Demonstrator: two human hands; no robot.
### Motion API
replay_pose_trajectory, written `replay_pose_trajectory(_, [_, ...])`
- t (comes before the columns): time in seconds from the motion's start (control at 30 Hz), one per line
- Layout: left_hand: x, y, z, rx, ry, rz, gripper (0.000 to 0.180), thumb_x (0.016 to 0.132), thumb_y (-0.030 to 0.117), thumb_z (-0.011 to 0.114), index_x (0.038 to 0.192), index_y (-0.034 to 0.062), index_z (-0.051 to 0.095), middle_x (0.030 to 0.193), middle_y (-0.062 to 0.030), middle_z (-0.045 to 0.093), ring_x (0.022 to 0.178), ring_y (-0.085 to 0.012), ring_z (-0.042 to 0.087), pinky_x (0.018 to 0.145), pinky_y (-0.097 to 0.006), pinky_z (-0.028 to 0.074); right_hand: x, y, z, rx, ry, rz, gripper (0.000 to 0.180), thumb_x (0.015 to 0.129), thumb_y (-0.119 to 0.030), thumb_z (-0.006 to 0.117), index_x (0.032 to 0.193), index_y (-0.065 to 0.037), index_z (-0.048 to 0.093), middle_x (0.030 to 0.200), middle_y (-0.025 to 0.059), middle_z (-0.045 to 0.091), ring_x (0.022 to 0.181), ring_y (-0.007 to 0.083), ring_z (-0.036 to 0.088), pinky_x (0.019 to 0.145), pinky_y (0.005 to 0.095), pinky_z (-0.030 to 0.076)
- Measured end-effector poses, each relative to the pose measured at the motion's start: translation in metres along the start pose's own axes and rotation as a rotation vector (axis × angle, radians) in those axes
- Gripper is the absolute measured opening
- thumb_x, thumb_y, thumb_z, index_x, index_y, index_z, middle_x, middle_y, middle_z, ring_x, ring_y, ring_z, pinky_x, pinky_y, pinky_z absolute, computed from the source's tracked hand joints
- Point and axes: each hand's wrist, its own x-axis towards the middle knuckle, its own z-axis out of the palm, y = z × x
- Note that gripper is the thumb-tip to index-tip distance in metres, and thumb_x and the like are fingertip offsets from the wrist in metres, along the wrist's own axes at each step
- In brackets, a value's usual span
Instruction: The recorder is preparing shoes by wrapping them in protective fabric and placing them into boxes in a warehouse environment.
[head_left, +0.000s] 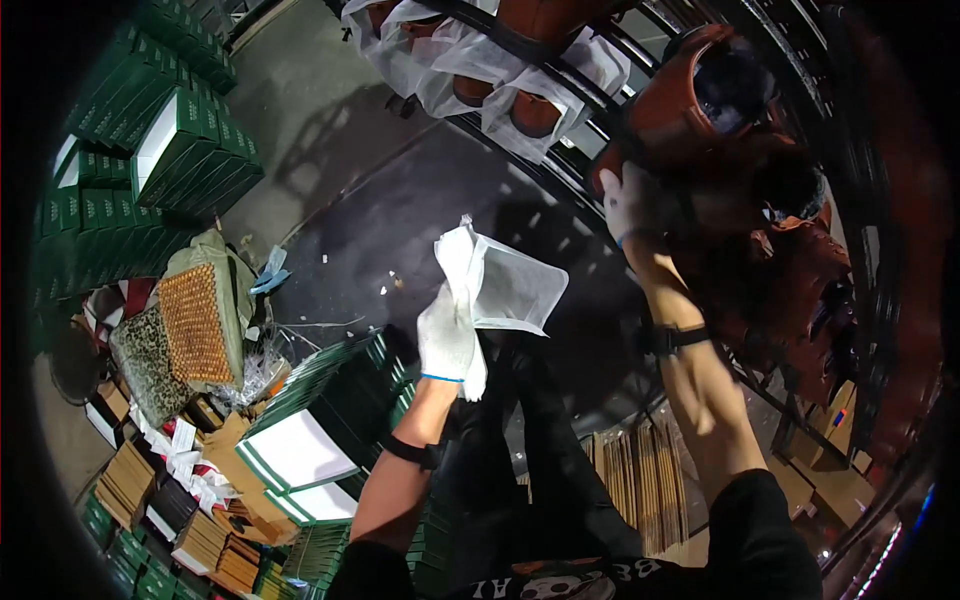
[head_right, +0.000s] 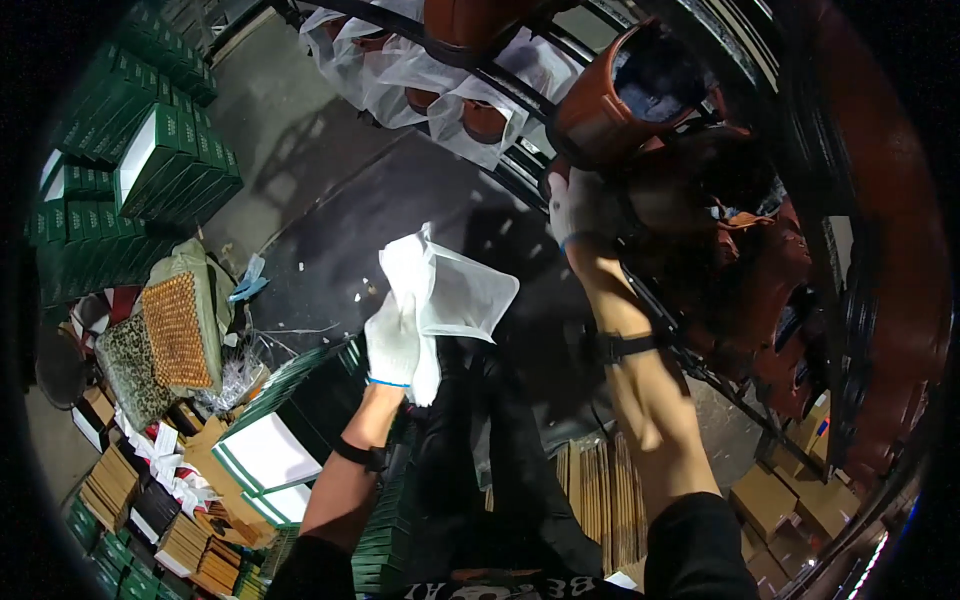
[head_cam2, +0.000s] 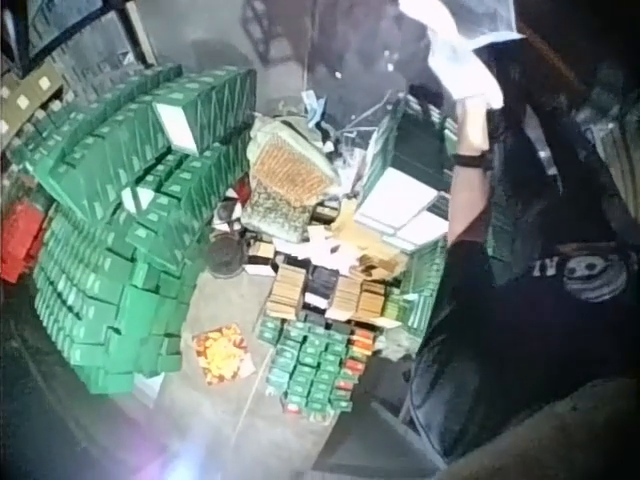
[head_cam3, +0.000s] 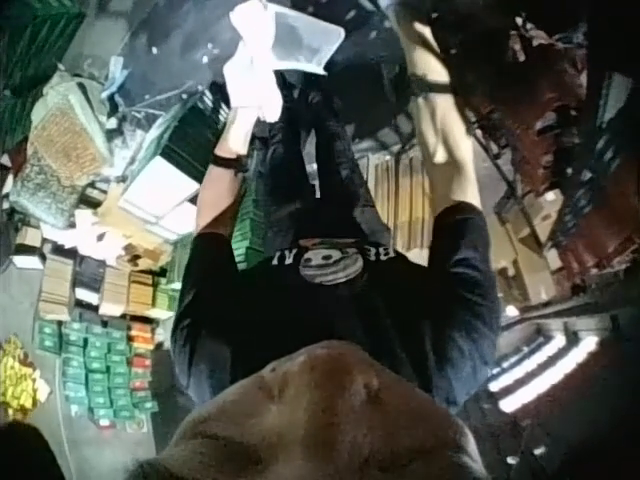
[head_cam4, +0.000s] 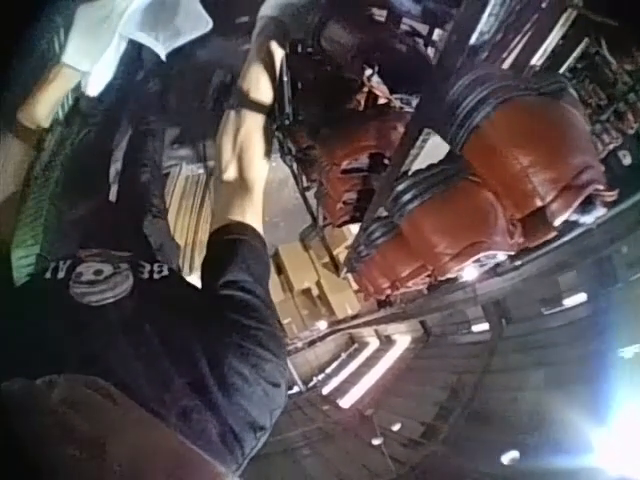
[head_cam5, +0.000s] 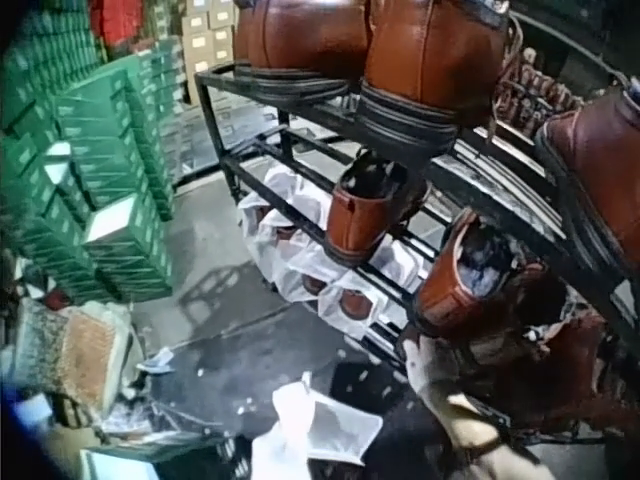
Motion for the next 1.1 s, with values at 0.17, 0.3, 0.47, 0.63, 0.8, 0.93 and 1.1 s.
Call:
replay_pose_trajectory(0.17, [-0.009, -0.063, -0.011, 0.210, 0.090, 0.056, 0.034, 0.111, 0.021, 0.047, 0.130, -0.0001, 0.065, 0.109, -0.0314, 0.072, 0.106, -0.0497, 0.071, 0.086, -0.056, 0.058, -0.171, 0.000, -0.077, 0.734, -0.115, -0.164, 0.033, 0.109, -0.030, 0.068, 0.094, -0.001, 0.069, 0.072, 0.0076, 0.053, 0.064, 0.0133, 0.045, 0.060, 0.0321, 0.041])
replay_pose_trajectory(0.3, [-0.017, -0.054, -0.012, 0.049, 0.106, 0.141, 0.029, 0.112, 0.013, 0.046, 0.130, 0.0002, 0.066, 0.110, -0.0294, 0.072, 0.104, -0.0503, 0.070, 0.084, -0.052, 0.059, -0.266, -0.008, -0.122, 1.275, -0.312, 0.436, 0.027, 0.108, -0.026, 0.068, 0.104, 0.000, 0.075, 0.087, -0.0030, 0.064, 0.080, 0.0062, 0.054, 0.069, 0.0265, 0.045])
replay_pose_trajectory(0.47, [-0.027, -0.041, -0.030, 0.030, -0.037, 0.179, 0.031, 0.115, 0.020, 0.050, 0.128, -0.0004, 0.069, 0.103, -0.0179, 0.077, 0.090, -0.0302, 0.077, 0.081, -0.037, 0.060, -0.216, -0.024, -0.057, 0.266, -0.467, -0.867, 0.017, 0.099, -0.020, 0.072, 0.093, -0.004, 0.072, 0.081, 0.0078, 0.069, 0.075, 0.0263, 0.072, 0.066, 0.0386, 0.055])
replay_pose_trajectory(0.63, [-0.033, 0.005, -0.039, 0.136, -0.160, 0.300, 0.036, 0.102, 0.007, 0.056, 0.136, -0.0003, 0.065, 0.094, -0.0208, 0.071, 0.084, -0.0403, 0.073, 0.074, -0.049, 0.060, -0.221, -0.043, -0.058, 0.370, -0.314, -0.744, 0.024, 0.095, -0.022, 0.076, 0.081, -0.007, 0.064, 0.077, 0.0127, 0.063, 0.073, 0.0370, 0.069, 0.064, 0.0471, 0.054])
replay_pose_trajectory(0.8, [-0.032, 0.005, -0.046, 0.349, -0.086, 0.449, 0.026, 0.097, 0.010, 0.063, 0.120, -0.0004, 0.068, 0.091, -0.0183, 0.071, 0.078, -0.0372, 0.074, 0.066, -0.046, 0.059, -0.229, -0.041, -0.056, 0.276, -0.279, -0.718, 0.012, 0.088, -0.015, 0.073, 0.080, -0.009, 0.068, 0.078, 0.0102, 0.065, 0.073, 0.0346, 0.070, 0.064, 0.0467, 0.056])
replay_pose_trajectory(0.93, [-0.038, 0.031, -0.056, 0.461, -0.131, 0.517, 0.013, 0.097, 0.008, 0.065, 0.109, 0.0032, 0.069, 0.083, -0.0181, 0.073, 0.074, -0.0396, 0.075, 0.066, -0.048, 0.060, -0.231, -0.038, -0.048, -0.014, -0.491, -0.943, 0.006, 0.074, -0.012, 0.069, 0.079, -0.014, 0.071, 0.078, 0.0088, 0.067, 0.075, 0.0330, 0.071, 0.063, 0.0465, 0.057])
replay_pose_trajectory(1.1, [-0.039, 0.022, -0.051, 0.404, -0.182, 0.455, 0.011, 0.097, 0.009, 0.067, 0.106, 0.0020, 0.067, 0.080, -0.0200, 0.073, 0.074, -0.0395, 0.076, 0.066, -0.049, 0.061, -0.246, -0.039, -0.043, 0.327, -0.382, -0.668, 0.002, 0.083, -0.015, 0.073, 0.083, -0.013, 0.074, 0.083, 0.0119, 0.071, 0.082, 0.0345, 0.074, 0.071, 0.0457, 0.059])
